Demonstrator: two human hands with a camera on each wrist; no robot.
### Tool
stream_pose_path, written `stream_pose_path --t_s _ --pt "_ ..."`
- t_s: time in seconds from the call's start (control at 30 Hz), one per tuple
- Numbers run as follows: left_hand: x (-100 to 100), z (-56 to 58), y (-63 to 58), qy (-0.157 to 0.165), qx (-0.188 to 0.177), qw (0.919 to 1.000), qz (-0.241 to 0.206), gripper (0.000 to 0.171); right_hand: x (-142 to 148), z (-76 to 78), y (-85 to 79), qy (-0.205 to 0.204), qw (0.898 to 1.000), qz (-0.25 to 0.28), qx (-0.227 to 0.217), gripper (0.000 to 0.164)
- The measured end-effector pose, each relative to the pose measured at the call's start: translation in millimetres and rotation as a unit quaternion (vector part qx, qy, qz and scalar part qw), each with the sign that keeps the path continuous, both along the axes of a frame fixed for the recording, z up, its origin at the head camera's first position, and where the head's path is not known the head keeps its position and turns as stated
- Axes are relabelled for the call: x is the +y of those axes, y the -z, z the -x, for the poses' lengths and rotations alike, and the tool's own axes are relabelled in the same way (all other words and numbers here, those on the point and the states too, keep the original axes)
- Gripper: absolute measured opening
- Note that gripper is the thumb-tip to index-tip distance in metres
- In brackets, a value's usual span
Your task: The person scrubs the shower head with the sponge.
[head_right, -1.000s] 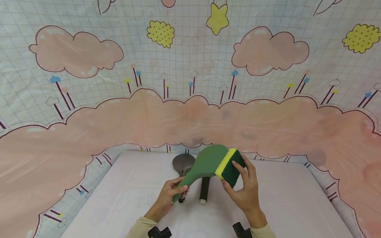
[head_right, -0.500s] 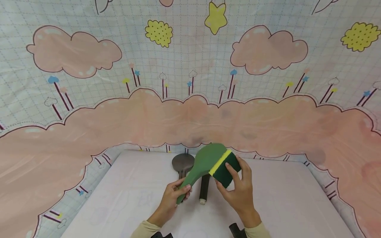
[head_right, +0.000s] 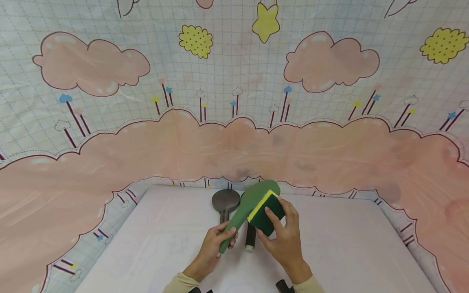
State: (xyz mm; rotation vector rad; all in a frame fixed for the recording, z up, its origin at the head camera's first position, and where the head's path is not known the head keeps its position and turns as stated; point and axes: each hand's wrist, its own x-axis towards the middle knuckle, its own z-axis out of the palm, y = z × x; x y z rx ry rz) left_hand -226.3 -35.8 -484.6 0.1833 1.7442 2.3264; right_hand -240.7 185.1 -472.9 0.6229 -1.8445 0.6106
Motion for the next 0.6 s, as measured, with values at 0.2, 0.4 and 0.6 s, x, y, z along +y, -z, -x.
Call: stream_pose_path --t_s 0.2,0.4,0.6 --pt "-1 -0.2 0.2 0.003 -0.001 1.0 0.0 0.054 -8 -3.3 4.3 -0.018 1.0 -0.016 -0.012 0.055" --pt "-1 0.0 -0.7 0.006 0.003 1.0 0.006 0.056 -15 -4.6 6.9 -0.031 0.999 -0.028 -0.01 0.052" --pt "-2 1.2 -1.6 -0.002 0.006 0.9998 0.019 0.059 -21 -6.7 9.6 -0.036 0.998 -0.053 -0.019 0.052"
